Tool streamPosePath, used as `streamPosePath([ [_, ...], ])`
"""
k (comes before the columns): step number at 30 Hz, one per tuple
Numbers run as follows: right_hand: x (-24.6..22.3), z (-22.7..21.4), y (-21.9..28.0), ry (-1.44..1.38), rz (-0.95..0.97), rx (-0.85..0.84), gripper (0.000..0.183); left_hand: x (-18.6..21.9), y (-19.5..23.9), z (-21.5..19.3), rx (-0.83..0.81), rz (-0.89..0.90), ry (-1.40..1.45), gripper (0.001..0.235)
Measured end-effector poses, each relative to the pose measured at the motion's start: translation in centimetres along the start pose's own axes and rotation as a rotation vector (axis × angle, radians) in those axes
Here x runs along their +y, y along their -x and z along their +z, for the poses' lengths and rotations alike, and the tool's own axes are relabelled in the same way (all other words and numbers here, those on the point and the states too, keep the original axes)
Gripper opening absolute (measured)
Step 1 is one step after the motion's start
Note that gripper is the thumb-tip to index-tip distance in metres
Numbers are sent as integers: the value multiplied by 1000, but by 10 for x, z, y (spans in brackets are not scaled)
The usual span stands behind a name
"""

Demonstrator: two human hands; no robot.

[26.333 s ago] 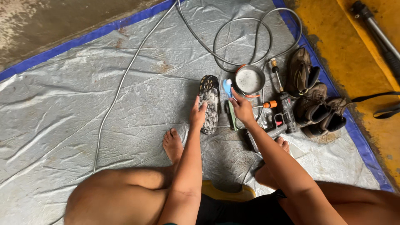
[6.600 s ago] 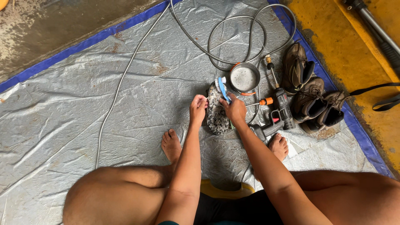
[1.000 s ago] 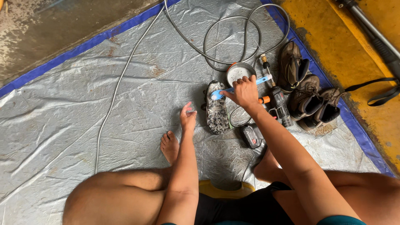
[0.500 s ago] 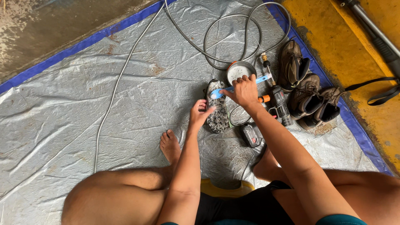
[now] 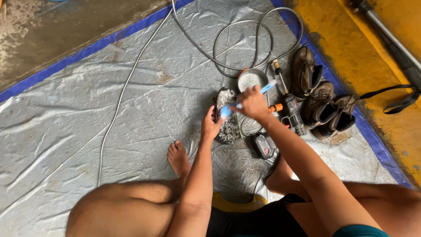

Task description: The person scrubs a shoe with a brush while sitting on the floor. They hold the shoe with one hand and scrub the surface with the other, focusing on the upper part of the shoe.

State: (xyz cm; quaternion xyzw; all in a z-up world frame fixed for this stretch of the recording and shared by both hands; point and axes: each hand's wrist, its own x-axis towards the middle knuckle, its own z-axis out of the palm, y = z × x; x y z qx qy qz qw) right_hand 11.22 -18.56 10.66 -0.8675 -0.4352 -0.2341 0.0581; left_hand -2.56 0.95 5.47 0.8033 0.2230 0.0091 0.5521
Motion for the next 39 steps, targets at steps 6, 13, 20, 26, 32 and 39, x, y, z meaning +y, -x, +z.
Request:
streamPosePath([
  [6, 4, -11, -2, -32, 194, 55, 65, -8, -6, 6, -59, -33, 9, 85],
  [13, -5, -7, 10, -72, 185, 68, 63, -20, -6, 7, -72, -62, -5, 89],
  [20, 13, -16, 8, -48, 405, -47, 73, -11, -6, 0, -106, -61, -60, 88],
  [26, 20, 0, 26, -72, 435, -53, 72, -17, -9, 1, -129, -49, -86, 90],
  [32, 39, -11, 4, -53, 644, -171, 80, 16, -12, -2, -30, -6, -16, 93],
  [39, 23, -18, -47, -12, 413, -280, 79, -3, -68, 30, -23, 5, -27, 83],
])
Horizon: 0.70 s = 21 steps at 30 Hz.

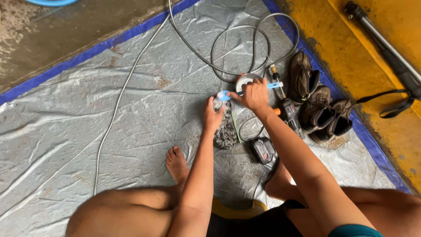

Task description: The person scrubs a shoe with a brush while sitting on the floor. They hold the shoe with one hand and scrub the surface with the other, focusing on the upper part of the shoe.

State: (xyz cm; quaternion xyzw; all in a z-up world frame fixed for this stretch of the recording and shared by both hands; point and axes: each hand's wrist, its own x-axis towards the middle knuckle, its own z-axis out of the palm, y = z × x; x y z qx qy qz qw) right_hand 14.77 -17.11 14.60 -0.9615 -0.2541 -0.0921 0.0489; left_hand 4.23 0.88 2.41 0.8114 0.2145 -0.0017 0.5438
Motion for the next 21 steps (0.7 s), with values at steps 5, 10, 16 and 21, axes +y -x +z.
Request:
streamPosePath([
  [5, 3, -8, -4, 82, -19, -2, 81, 15, 10, -11, 36, 147, 91, 71],
  [10, -8, 5, -4, 59, -213, 135, 71, 11, 9, 3, 141, 274, 298, 66],
  [16, -2, -14, 0, 112, -1, 12, 84, 5, 4, 0, 64, 140, 303, 74],
  [21, 15, 4, 19, 16, 162, 20, 87, 14, 4, -4, 101, 254, 300, 62],
])
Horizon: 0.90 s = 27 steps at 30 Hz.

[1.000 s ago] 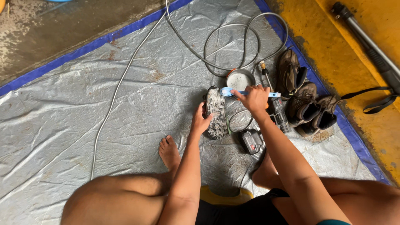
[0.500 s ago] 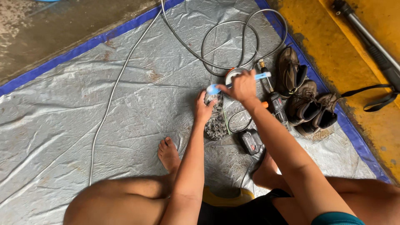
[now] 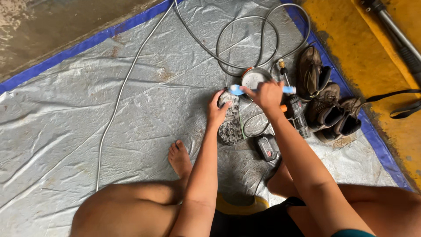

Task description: The person scrubs a shoe with a brush while sitting on the floor. They hold the shoe with one hand and scrub the surface with the other, focusing on the upper part of the shoe.

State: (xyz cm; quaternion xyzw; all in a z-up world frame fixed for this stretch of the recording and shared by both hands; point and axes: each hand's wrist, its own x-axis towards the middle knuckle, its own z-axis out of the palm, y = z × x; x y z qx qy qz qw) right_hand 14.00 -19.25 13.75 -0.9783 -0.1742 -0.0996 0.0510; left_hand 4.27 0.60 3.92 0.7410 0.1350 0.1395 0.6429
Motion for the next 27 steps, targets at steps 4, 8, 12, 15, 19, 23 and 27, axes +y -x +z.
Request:
streamPosePath([
  [4, 11, 14, 25, -112, 165, -124, 81, 16, 5, 0, -2, 86, -37, 56],
  [8, 15, 24, 45, -212, 425, -399, 87, 44, 20, -7, -28, 74, -280, 70],
  [12, 10, 27, 53, -310, 501, -502, 94, 66, 21, 12, -100, -158, -443, 121],
  [15, -7, -6, 52, -355, 471, -563, 89, 39, 20, 28, 81, -64, -551, 107],
  [19, -8, 30, 53, -578, 391, -545, 61, 52, 28, 19, 187, -46, -467, 108],
  [23, -3, 64, 57, -1261, 620, -357, 34, 56, 41, 5, 146, 56, -257, 107],
  [27, -11, 27, 42, -1218, 473, -364, 46, 92, 41, -2, 215, 418, -246, 110],
])
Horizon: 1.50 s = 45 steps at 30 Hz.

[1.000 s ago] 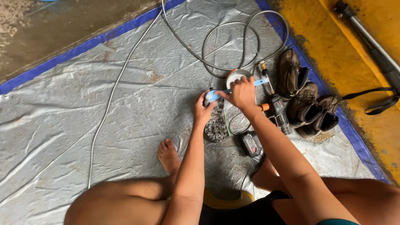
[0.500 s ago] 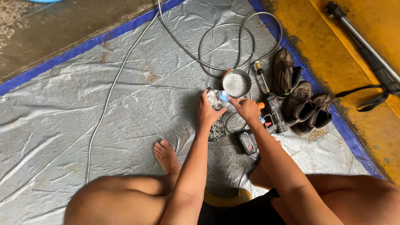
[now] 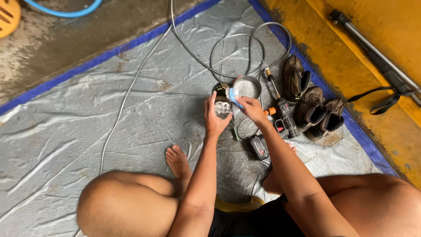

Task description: The person scrubs a shoe with a brush while sitting on the floor. They hold the shoe with one hand and scrub the surface with the other, focusing on the upper part of the shoe.

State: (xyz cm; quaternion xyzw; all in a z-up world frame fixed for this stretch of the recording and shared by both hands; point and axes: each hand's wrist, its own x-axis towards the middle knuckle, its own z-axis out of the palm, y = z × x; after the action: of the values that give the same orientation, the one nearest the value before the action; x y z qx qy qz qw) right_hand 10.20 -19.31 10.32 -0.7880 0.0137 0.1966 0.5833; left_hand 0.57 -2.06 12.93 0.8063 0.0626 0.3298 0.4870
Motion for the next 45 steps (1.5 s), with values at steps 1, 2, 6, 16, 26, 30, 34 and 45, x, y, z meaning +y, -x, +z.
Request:
streamPosePath([
  [1, -8, 3, 2, -3, -17, -1, 46, -8, 1, 0, 9, 14, -2, 110],
  [2, -16, 7, 5, 30, -24, -27, 47, -17, 1, 0, 13, 8, 0, 107],
  [6, -51, 2, 29, 271, -28, -145, 53, -33, -2, -12, -46, -43, 6, 98],
  [16, -72, -8, 47, 349, 29, -68, 52, -17, -40, -32, -351, -216, -15, 76],
  [26, -45, -14, 63, 662, 37, 126, 73, 1, -41, -37, -615, -190, -118, 92],
  [30, -55, -9, 51, 771, -10, 158, 75, 0, -59, -47, -591, -175, -127, 81],
  [34, -109, 2, 47, 873, -187, 117, 73, -37, -52, -39, -508, -99, -173, 86],
  [45, -126, -16, 44, 1179, -512, 92, 73, -17, -46, -33, -488, -209, -59, 88],
])
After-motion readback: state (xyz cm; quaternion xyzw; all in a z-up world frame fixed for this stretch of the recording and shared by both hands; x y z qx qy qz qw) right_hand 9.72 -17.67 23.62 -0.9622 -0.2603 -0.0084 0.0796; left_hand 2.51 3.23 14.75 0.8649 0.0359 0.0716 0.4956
